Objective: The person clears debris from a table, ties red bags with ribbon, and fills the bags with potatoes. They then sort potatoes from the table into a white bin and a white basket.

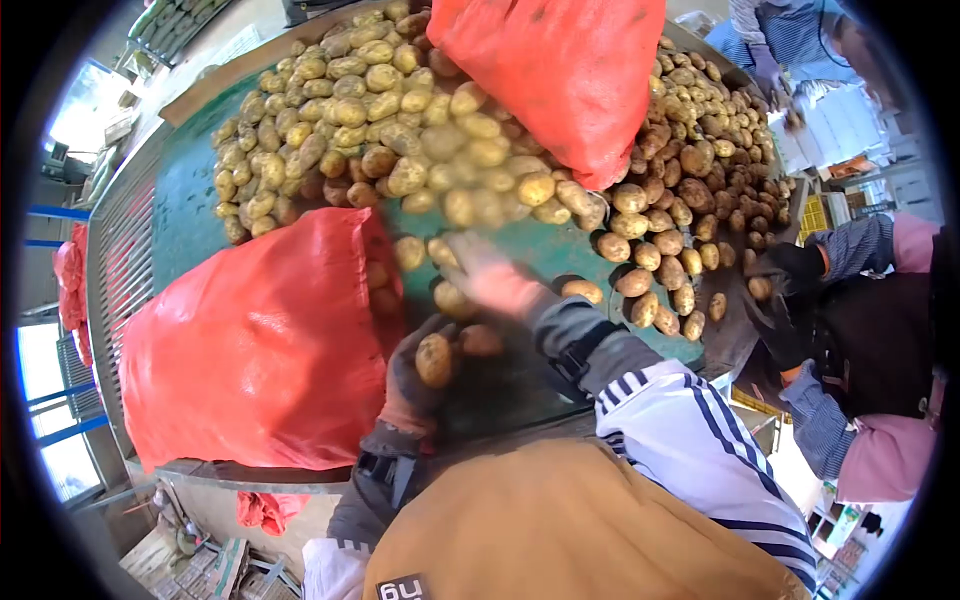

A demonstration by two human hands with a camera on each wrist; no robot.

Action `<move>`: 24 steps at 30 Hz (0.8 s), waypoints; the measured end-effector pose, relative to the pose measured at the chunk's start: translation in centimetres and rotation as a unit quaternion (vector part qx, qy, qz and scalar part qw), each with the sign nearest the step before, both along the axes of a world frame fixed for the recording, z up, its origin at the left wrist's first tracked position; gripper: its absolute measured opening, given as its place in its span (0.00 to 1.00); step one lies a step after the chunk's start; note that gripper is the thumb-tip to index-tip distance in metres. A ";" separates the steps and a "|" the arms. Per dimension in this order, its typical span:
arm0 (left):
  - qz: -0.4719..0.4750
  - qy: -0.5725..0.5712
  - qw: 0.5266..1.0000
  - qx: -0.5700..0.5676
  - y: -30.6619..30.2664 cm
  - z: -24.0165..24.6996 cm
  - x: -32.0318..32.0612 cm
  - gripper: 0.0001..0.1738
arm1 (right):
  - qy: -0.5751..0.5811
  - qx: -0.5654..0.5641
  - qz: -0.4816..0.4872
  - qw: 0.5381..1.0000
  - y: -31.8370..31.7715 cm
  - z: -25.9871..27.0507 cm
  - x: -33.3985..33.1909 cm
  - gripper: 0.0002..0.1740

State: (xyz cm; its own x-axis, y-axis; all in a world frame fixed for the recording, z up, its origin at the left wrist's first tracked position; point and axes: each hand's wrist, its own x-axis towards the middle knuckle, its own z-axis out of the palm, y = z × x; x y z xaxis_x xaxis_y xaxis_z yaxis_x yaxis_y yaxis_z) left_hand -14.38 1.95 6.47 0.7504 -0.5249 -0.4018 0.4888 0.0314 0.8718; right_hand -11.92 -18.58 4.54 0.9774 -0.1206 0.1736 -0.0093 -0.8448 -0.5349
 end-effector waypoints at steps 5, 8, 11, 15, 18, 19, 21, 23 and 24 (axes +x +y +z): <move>-0.029 0.124 0.987 -0.093 0.1 1.7 -0.9 0.26 | -0.039 0.151 -0.038 0.987 1.5 2.5 -7.2 0.25; -0.008 0.335 0.927 -0.168 1.0 1.3 -0.5 0.28 | -0.120 0.099 0.158 0.975 1.4 4.1 -9.4 0.21; -0.131 0.007 0.988 -0.076 0.4 3.5 -0.3 0.22 | -0.008 0.175 0.216 0.960 -3.2 5.2 -6.9 0.13; 0.001 0.347 0.910 -0.228 1.9 4.1 0.9 0.24 | -0.087 0.117 0.027 0.989 -10.9 5.2 -1.4 0.14; 0.062 0.366 0.877 -0.304 4.1 4.8 1.1 0.28 | 0.077 0.410 -0.088 0.905 -12.9 7.9 0.1 0.21; 0.074 0.369 0.870 -0.318 4.9 4.7 1.2 0.28 | 0.088 0.400 -0.062 0.910 -13.1 7.6 0.2 0.22; 0.099 0.374 0.855 -0.346 6.5 4.5 0.6 0.29 | 0.114 0.430 -0.049 0.894 -13.3 7.0 -0.4 0.22; 0.093 0.377 0.835 -0.390 7.3 4.4 -0.1 0.29 | 0.142 0.506 -0.076 0.848 -13.2 6.8 -2.3 0.23; 0.088 0.379 0.824 -0.411 7.6 4.4 -0.5 0.29 | 0.138 0.522 -0.103 0.836 -13.7 5.8 -3.4 0.23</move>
